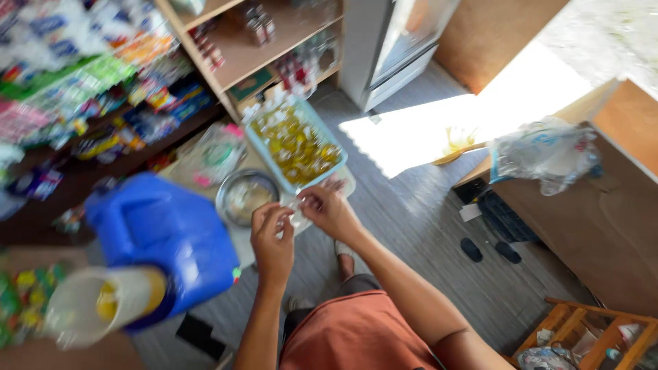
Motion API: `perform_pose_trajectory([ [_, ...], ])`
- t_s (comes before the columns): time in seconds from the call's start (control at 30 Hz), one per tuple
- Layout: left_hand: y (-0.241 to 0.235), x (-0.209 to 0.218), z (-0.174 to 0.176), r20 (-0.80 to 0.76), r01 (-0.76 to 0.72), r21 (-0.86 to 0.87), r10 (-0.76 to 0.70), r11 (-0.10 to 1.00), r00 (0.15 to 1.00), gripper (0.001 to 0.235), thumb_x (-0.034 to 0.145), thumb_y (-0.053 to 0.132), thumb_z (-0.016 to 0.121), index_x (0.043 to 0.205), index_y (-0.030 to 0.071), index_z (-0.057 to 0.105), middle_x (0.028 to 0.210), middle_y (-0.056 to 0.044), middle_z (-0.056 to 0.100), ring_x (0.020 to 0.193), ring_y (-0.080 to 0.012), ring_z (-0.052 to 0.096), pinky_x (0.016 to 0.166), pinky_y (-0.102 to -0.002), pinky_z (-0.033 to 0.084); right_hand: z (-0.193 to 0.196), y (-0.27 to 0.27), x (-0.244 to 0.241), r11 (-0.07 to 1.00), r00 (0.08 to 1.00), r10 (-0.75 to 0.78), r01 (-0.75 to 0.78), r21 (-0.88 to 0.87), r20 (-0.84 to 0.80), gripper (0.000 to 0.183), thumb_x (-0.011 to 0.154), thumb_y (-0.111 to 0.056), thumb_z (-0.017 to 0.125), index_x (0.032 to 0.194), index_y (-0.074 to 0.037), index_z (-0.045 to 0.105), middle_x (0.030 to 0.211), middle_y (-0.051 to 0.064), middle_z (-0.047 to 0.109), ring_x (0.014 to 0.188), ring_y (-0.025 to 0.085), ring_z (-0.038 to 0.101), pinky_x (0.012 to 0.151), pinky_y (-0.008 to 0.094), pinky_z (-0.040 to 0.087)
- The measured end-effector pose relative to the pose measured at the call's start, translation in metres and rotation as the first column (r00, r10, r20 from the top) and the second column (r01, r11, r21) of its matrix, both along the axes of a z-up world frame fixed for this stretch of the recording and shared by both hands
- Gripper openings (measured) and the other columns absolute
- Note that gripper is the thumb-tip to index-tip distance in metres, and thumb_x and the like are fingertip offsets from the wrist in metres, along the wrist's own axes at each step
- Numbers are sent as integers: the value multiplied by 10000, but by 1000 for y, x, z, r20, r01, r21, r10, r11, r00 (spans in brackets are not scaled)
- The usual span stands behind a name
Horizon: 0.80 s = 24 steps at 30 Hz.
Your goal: The person pours yellow cooking oil from a large blue container into a plastic cup and then transfers it into small plastic bags, sealing each bag by tying it.
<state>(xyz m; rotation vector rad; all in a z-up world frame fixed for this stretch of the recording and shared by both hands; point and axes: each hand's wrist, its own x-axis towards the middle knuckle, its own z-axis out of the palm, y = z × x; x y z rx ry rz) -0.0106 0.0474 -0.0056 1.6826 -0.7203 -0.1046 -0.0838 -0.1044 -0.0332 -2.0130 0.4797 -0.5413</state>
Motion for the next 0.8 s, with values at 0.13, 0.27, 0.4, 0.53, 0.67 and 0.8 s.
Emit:
perform_pose_trajectory([
  [0.13,43,-8,3,54,-122,41,119,992,991,209,877,-101,655,1023,29,729,1167,-104,590,922,-194,682,744,-305,574,18,37,-7,994,998,56,-53,99,-25,217,882,-98,725,1090,-36,727,769,14,653,663,74,595,614,257,511],
  [0.27,70,-16,43,-44,-124,-21,123,992,991,182,908,-47,700,1062,48,721,1192,-100,577,944,-190,667,706,-275,587,33,65,-7,970,996,81,-74,231,-24,216,904,-81,722,1110,-14,715,793,-35,628,702,28,571,614,208,479],
  [0.4,96,-27,57,-113,-131,-66,123,989,986,312,905,4,707,1195,46,601,1251,-88,539,953,-172,607,701,-255,585,43,84,-8,954,998,67,-61,294,-12,211,907,-55,723,1107,10,705,811,-44,639,724,17,573,632,189,478],
  [0.53,116,-30,43,-96,-152,-62,146,986,985,297,930,22,695,1213,41,606,1261,-95,538,952,-173,610,716,-274,584,47,101,-3,933,992,121,-121,337,23,222,917,-60,730,1124,10,693,823,-48,629,731,9,567,634,184,479],
  [0.67,137,-31,48,54,-145,82,141,986,989,187,941,21,699,1126,47,690,1310,-139,543,949,-236,654,776,-343,575,53,123,-3,930,981,194,-179,320,-15,228,919,-68,733,1130,8,688,788,-49,613,705,10,542,606,187,459],
  [0.8,154,-29,33,217,-217,189,175,958,960,319,924,-40,664,1232,39,684,1348,-150,552,1033,-307,662,903,-412,546,59,145,-5,944,966,254,-238,230,-43,240,911,-74,737,1133,3,687,752,-37,589,663,25,516,577,199,440],
])
